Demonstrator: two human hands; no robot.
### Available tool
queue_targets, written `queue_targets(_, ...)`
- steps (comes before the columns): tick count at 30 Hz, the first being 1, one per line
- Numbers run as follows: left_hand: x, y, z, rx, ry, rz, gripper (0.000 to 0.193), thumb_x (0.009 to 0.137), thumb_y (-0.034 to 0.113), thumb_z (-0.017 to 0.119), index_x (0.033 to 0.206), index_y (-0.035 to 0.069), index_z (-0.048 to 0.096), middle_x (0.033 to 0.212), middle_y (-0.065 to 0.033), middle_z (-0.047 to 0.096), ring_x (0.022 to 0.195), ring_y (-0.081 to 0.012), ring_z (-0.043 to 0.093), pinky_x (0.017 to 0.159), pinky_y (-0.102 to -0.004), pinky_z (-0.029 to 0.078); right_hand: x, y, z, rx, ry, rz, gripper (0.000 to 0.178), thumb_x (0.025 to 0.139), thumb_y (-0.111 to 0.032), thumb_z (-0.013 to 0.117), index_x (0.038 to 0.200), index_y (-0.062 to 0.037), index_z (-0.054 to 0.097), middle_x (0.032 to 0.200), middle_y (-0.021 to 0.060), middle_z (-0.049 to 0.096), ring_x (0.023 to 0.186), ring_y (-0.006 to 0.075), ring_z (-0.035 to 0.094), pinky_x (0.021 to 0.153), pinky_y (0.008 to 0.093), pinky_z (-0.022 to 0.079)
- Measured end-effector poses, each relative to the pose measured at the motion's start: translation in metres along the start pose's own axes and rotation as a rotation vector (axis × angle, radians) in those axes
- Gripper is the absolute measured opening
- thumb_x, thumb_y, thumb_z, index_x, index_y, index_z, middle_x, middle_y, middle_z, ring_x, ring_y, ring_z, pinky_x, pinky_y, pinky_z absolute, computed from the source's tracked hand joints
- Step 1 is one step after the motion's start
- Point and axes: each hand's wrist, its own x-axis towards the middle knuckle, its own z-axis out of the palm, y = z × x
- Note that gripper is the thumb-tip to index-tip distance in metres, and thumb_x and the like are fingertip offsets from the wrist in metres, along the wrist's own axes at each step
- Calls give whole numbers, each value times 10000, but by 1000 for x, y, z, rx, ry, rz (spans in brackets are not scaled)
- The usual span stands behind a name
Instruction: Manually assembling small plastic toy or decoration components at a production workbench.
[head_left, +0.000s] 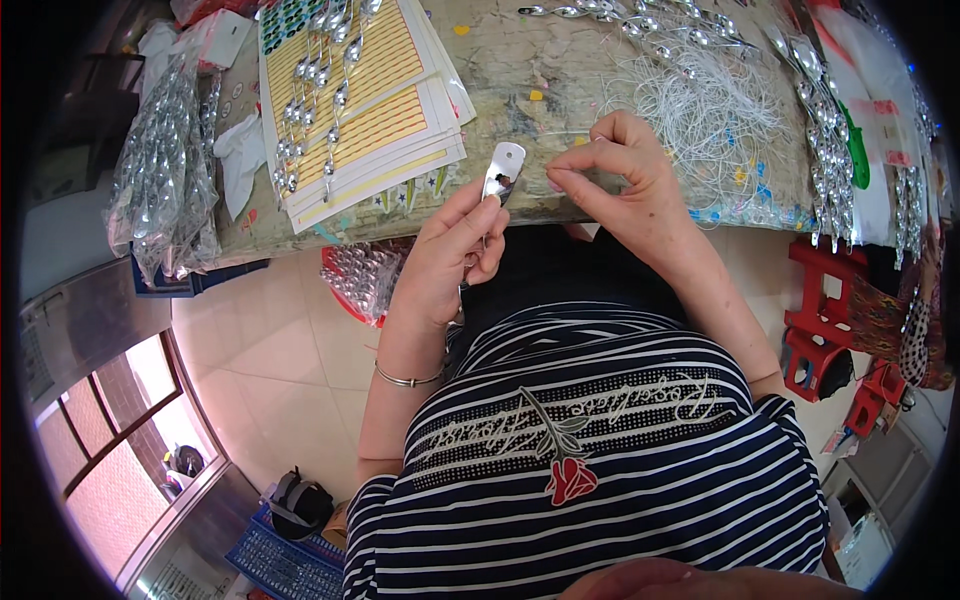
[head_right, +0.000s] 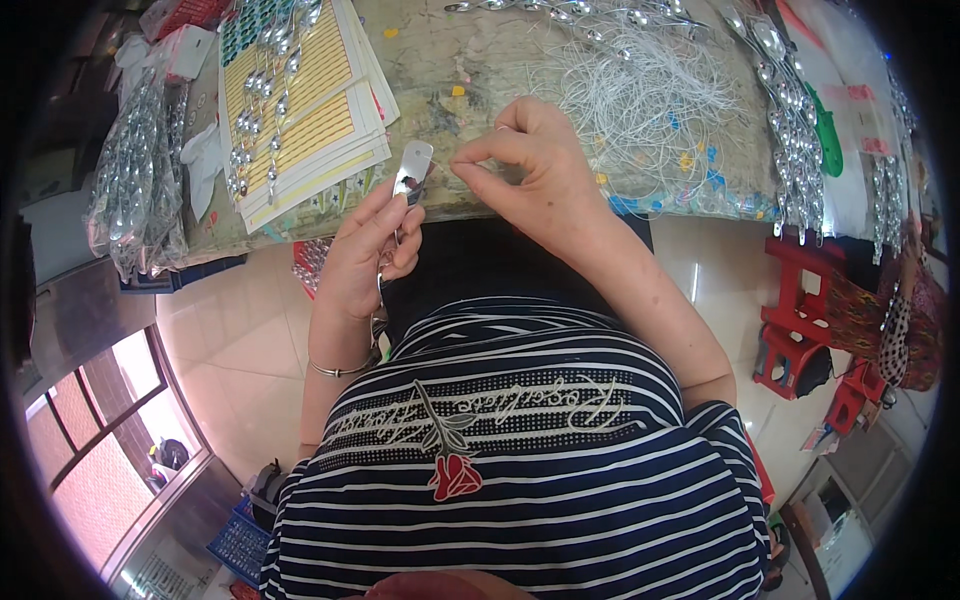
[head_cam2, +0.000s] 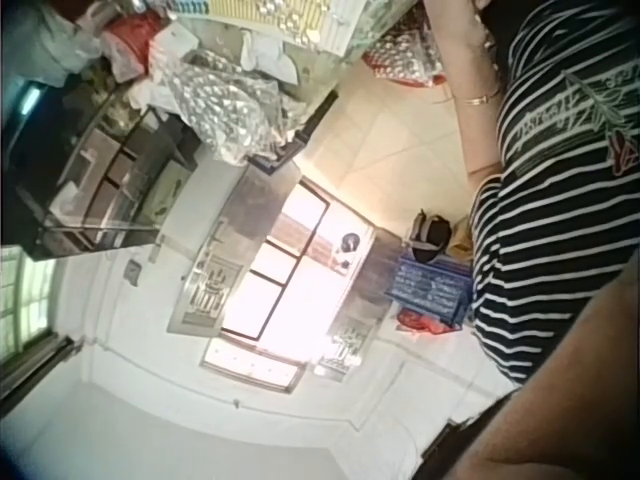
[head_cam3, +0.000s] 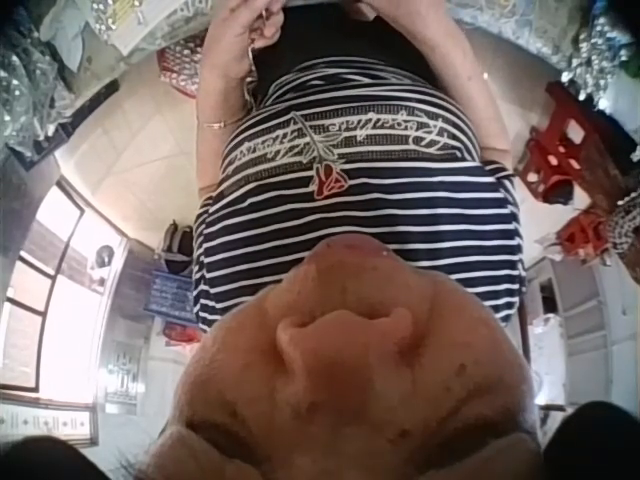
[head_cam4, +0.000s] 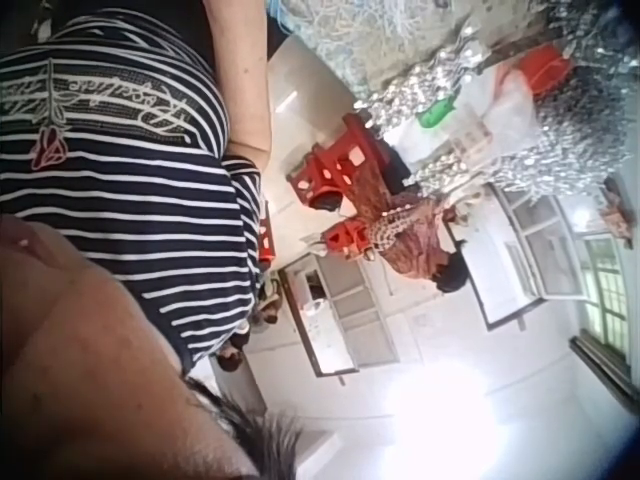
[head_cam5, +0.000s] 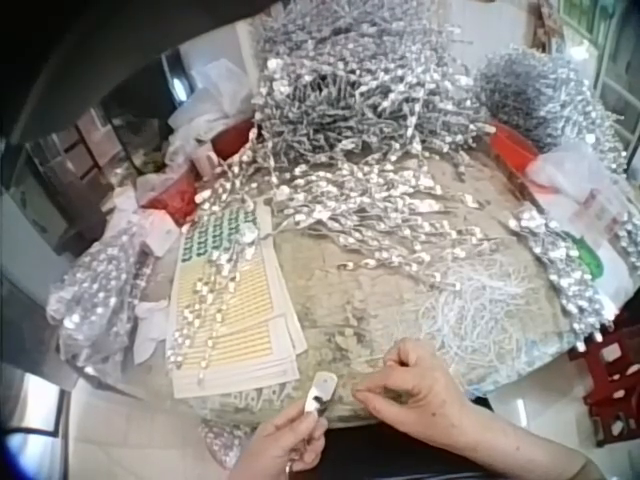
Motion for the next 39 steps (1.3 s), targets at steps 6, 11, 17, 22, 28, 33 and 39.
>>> queue_targets(6, -1, 0, 3, 88, 42, 18, 385, 948, 193, 515, 1286, 21, 451, 796, -18, 492, 528, -48, 431, 402, -167, 266, -1, 1, 5, 40, 41, -9, 95, 703, -130, 738, 788, -128, 695, 750, 51, 479, 759, 225, 489, 677, 330, 385)
queue_targets(11, -3, -1, 13, 267, 101, 85, 359, 943, 210, 530, 1247, 22, 499, 771, 9, 500, 523, -37, 427, 419, -171, 278, -1, 2, 6, 49, 43, 4, 87, 704, -126, 732, 782, -122, 694, 727, 52, 490, 739, 224, 494, 669, 329, 391)
queue_targets(17, -4, 0, 16, 326, 111, 87, 371, 942, 222, 532, 1256, 26, 501, 730, 25, 481, 519, -31, 416, 423, -167, 283, -1, -1, 0, 51, -22, 53, 96, 762, -114, 722, 842, -68, 694, 825, 32, 495, 805, 155, 495, 711, 266, 402)
queue_targets(22, -3, -2, 16, 336, 96, 89, 374, 945, 225, 525, 1261, 28, 498, 711, 30, 474, 515, -28, 410, 425, -166, 282, 3, -4, 1, 138, 44, 104, 75, 728, -114, 705, 782, -76, 670, 747, 62, 516, 755, 220, 523, 685, 320, 416)
queue_targets(28, -3, -2, 18, 345, 94, 85, 387, 946, 231, 521, 1276, 30, 489, 690, 38, 464, 518, -22, 407, 429, -164, 280, 5, -5, -1, 150, 22, 98, 70, 768, -72, 689, 827, -48, 659, 798, 11, 507, 732, 104, 481, 662, 234, 393)
queue_targets(33, -2, -2, 15, 363, 94, 78, 398, 947, 225, 519, 1293, 31, 480, 685, 42, 463, 520, -26, 412, 432, -166, 287, 7, -7, -1, 157, 21, 105, 68, 774, -62, 677, 824, -39, 638, 815, 12, 518, 709, 101, 472, 656, 228, 391)
queue_targets(39, -1, -6, 15, 372, 149, 155, 368, 943, 198, 525, 1266, 23, 506, 760, 10, 510, 593, -49, 475, 488, -179, 378, 5, -3, 4, 326, -1, 140, 43, 844, -8, 596, 878, -22, 575, 852, 22, 531, 803, 87, 562, 707, 221, 463)
